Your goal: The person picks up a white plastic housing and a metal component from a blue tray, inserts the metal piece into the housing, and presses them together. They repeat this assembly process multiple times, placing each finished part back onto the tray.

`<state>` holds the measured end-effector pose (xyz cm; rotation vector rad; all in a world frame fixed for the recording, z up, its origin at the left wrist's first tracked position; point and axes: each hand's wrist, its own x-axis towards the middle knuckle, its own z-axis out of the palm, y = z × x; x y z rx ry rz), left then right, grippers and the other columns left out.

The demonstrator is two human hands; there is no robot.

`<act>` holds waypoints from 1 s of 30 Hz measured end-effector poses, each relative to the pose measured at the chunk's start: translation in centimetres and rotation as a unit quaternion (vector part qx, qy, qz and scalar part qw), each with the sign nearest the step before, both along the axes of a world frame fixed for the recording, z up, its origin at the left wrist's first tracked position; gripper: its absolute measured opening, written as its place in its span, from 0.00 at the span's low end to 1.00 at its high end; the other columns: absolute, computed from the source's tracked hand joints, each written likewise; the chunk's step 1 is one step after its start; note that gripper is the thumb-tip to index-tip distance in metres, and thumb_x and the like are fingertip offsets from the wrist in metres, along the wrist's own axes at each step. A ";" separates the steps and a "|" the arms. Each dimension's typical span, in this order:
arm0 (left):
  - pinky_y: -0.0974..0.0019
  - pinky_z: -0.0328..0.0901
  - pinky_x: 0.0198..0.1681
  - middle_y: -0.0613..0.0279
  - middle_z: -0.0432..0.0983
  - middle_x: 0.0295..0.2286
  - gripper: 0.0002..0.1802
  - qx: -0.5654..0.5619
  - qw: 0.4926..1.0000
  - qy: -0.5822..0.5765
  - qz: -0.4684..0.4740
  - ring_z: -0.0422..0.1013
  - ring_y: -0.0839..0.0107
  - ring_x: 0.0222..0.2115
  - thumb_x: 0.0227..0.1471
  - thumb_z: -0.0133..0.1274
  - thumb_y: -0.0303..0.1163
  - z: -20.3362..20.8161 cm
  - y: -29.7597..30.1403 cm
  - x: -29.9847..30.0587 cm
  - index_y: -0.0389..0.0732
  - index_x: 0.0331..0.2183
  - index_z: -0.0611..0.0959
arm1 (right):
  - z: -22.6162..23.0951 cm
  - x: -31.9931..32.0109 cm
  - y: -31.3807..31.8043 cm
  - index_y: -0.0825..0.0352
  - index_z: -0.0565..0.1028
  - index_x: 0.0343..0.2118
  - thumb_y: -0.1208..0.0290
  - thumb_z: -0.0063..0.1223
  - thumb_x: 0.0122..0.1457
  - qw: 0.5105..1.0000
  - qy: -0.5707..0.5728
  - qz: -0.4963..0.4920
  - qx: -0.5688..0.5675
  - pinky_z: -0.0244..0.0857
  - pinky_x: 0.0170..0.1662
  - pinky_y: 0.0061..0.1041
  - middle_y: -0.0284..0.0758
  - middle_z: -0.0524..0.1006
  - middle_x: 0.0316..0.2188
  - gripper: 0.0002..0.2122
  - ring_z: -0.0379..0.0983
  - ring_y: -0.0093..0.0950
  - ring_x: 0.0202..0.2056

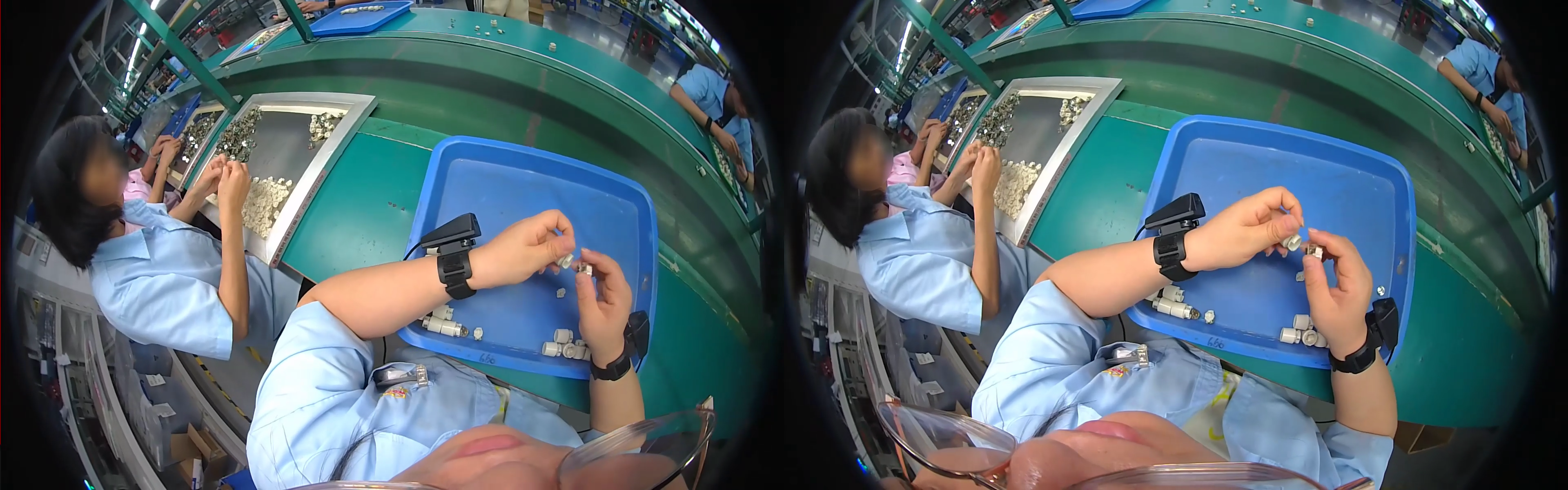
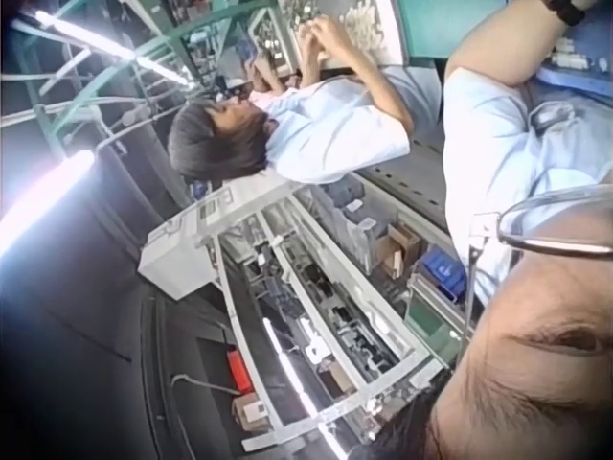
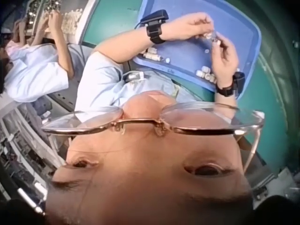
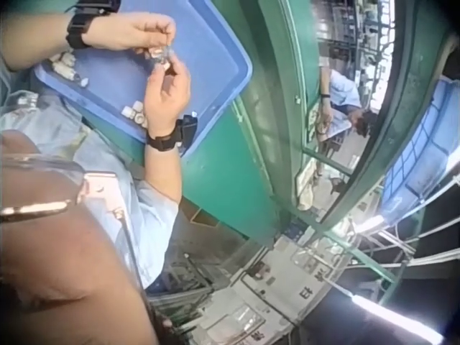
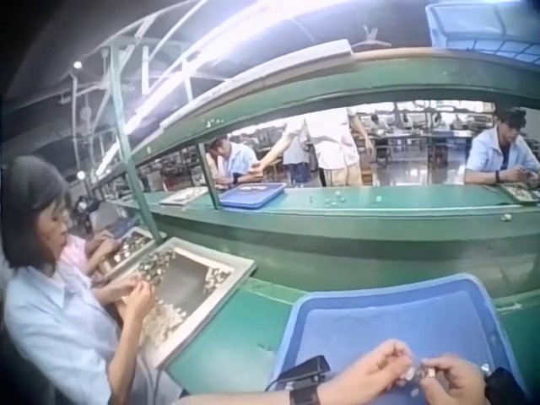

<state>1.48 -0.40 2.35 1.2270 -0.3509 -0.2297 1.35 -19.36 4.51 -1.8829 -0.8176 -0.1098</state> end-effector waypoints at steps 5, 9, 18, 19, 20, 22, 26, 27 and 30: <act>0.79 0.61 0.29 0.69 0.71 0.27 0.14 0.005 0.999 0.005 -0.043 0.67 0.82 0.26 0.53 0.49 0.42 -0.1 0.1 0.0 0.41 0.35 0.72 | -0.5 -0.2 0.6 0.72 0.72 0.34 0.80 0.54 0.49 0.999 -0.002 -0.008 0.047 0.61 0.31 0.19 0.35 0.73 0.26 0.08 0.67 0.23 0.26; 0.79 0.61 0.29 0.68 0.72 0.29 0.13 0.010 0.998 0.002 -0.060 0.68 0.82 0.28 0.52 0.52 0.38 -0.1 0.1 0.2 0.40 0.35 0.72 | -0.6 0.1 0.6 0.71 0.71 0.32 0.81 0.53 0.49 0.998 0.021 -0.002 0.055 0.61 0.30 0.19 0.35 0.73 0.25 0.07 0.67 0.22 0.25; 0.78 0.62 0.33 0.67 0.72 0.31 0.12 -0.013 0.998 0.026 -0.059 0.67 0.82 0.32 0.52 0.51 0.35 -0.1 -0.3 -0.1 0.39 0.36 0.72 | -1.4 0.3 0.4 0.71 0.71 0.33 0.81 0.52 0.50 0.996 0.034 -0.034 0.079 0.62 0.31 0.19 0.35 0.73 0.26 0.07 0.68 0.23 0.27; 0.78 0.62 0.33 0.67 0.72 0.31 0.12 -0.014 0.997 0.024 -0.066 0.67 0.82 0.32 0.52 0.51 0.35 -0.1 -0.3 -0.1 0.39 0.36 0.72 | -1.5 0.3 0.4 0.71 0.72 0.34 0.81 0.52 0.50 0.993 0.058 -0.042 0.095 0.63 0.32 0.19 0.35 0.73 0.26 0.07 0.68 0.23 0.27; 0.77 0.62 0.34 0.67 0.71 0.31 0.11 -0.008 0.997 0.031 -0.064 0.67 0.82 0.32 0.53 0.51 0.34 -0.2 -0.2 -0.1 0.39 0.36 0.72 | -1.4 0.3 0.4 0.71 0.72 0.34 0.81 0.52 0.50 0.993 0.055 -0.049 0.094 0.63 0.32 0.19 0.35 0.73 0.26 0.07 0.68 0.23 0.27; 0.77 0.62 0.36 0.68 0.71 0.31 0.10 0.002 0.997 0.048 -0.061 0.66 0.83 0.33 0.53 0.50 0.33 -0.2 0.0 -0.1 0.39 0.36 0.72 | -1.3 0.3 0.6 0.71 0.72 0.34 0.80 0.51 0.51 0.992 0.077 -0.046 0.090 0.63 0.32 0.19 0.36 0.73 0.28 0.07 0.69 0.23 0.29; 0.77 0.62 0.38 0.69 0.70 0.30 0.09 -0.002 0.996 0.061 -0.067 0.65 0.83 0.33 0.54 0.48 0.32 -0.3 -0.1 0.0 0.38 0.37 0.72 | -1.3 0.6 0.4 0.71 0.72 0.35 0.80 0.49 0.52 0.990 0.105 -0.037 0.086 0.64 0.33 0.19 0.36 0.74 0.29 0.07 0.70 0.23 0.29; 0.77 0.62 0.38 0.69 0.70 0.30 0.09 -0.006 0.995 0.064 -0.077 0.65 0.83 0.33 0.54 0.48 0.32 -0.4 -0.1 0.1 0.38 0.37 0.72 | -1.4 0.7 0.3 0.71 0.72 0.36 0.79 0.49 0.52 0.990 0.113 -0.029 0.084 0.64 0.33 0.19 0.36 0.74 0.29 0.07 0.70 0.23 0.29; 0.76 0.61 0.39 0.70 0.70 0.31 0.08 0.041 0.991 0.089 -0.087 0.64 0.83 0.33 0.55 0.47 0.30 -0.4 0.1 0.2 0.38 0.37 0.72 | -1.3 0.8 0.1 0.71 0.72 0.35 0.79 0.49 0.52 0.989 0.126 -0.035 0.069 0.64 0.32 0.20 0.36 0.74 0.29 0.07 0.70 0.24 0.29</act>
